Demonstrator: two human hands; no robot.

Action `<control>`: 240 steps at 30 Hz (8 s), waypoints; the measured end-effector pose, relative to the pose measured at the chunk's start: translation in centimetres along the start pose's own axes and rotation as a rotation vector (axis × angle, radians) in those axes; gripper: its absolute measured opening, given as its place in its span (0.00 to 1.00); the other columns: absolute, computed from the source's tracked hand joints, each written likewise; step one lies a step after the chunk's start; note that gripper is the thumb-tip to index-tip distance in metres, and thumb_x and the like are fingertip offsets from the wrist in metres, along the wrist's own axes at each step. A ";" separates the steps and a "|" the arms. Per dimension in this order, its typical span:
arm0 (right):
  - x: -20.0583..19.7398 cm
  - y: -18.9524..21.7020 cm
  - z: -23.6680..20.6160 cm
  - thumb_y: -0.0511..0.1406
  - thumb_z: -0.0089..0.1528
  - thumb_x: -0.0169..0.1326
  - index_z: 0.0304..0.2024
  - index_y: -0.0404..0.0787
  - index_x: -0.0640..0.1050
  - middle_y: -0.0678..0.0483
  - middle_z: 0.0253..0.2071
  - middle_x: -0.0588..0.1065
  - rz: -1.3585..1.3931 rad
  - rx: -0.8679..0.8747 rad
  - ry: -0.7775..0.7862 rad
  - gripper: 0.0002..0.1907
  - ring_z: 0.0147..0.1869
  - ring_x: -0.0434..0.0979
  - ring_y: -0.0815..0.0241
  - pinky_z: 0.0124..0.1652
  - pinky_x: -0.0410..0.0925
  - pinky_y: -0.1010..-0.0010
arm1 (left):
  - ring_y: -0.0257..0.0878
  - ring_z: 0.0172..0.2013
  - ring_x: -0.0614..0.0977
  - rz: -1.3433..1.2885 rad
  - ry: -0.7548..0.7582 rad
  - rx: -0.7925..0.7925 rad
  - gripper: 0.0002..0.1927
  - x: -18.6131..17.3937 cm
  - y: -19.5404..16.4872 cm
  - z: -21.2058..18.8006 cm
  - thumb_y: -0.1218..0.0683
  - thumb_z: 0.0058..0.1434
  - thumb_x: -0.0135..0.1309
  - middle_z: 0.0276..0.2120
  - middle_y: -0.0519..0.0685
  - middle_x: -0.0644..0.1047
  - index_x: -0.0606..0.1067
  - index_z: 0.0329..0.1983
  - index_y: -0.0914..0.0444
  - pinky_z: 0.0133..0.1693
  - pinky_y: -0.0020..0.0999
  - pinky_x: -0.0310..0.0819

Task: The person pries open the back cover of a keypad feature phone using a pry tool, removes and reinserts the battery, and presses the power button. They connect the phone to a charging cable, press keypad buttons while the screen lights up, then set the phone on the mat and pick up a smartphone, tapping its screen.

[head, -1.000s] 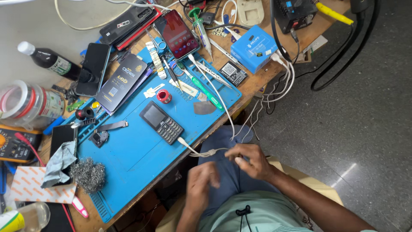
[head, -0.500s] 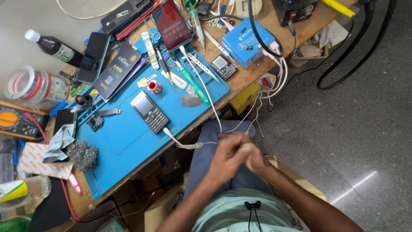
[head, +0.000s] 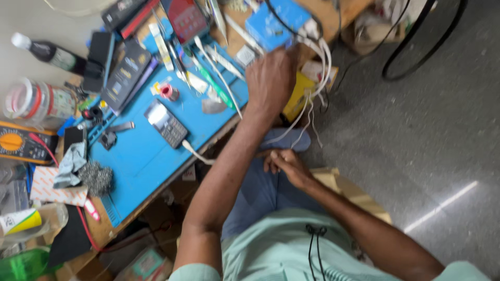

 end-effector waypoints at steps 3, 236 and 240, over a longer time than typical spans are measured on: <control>0.1 0.1 -0.4 0.52 0.71 0.42 0.52 0.32 0.82 0.54 0.31 0.78 0.019 0.026 -0.005 0.31 0.32 0.70 0.67 0.34 0.66 0.74 | 0.54 0.30 0.83 0.010 -0.033 0.013 0.07 1.3 0.0 0.4 0.56 0.67 0.49 0.32 0.53 0.80 0.78 0.38 0.60 0.29 0.52 0.76; 1.6 -7.7 4.4 0.42 0.65 0.58 0.68 0.42 0.65 0.43 0.62 0.74 -1.269 0.528 0.707 0.31 0.63 0.77 0.52 0.63 0.69 0.62 | 0.33 0.22 0.67 -1.606 -0.228 -0.157 0.18 -19.1 36.2 -10.2 0.44 0.78 0.43 0.26 0.46 0.64 0.67 0.41 0.63 0.25 0.28 0.67; 2.8 -4.7 3.6 0.41 0.66 0.54 0.68 0.47 0.67 0.50 0.60 0.77 -1.232 0.767 0.636 0.28 0.60 0.82 0.55 0.61 0.72 0.62 | 0.48 0.31 0.76 -0.379 -0.150 -0.417 0.20 -20.0 39.5 -8.2 0.44 0.78 0.42 0.29 0.55 0.75 0.71 0.39 0.63 0.36 0.46 0.70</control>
Point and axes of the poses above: each hand's wrist, its own z-axis towards the middle knuckle, its own x-axis out of the palm, y = z × x, the point moved 2 cm from there along z, towards the middle knuckle
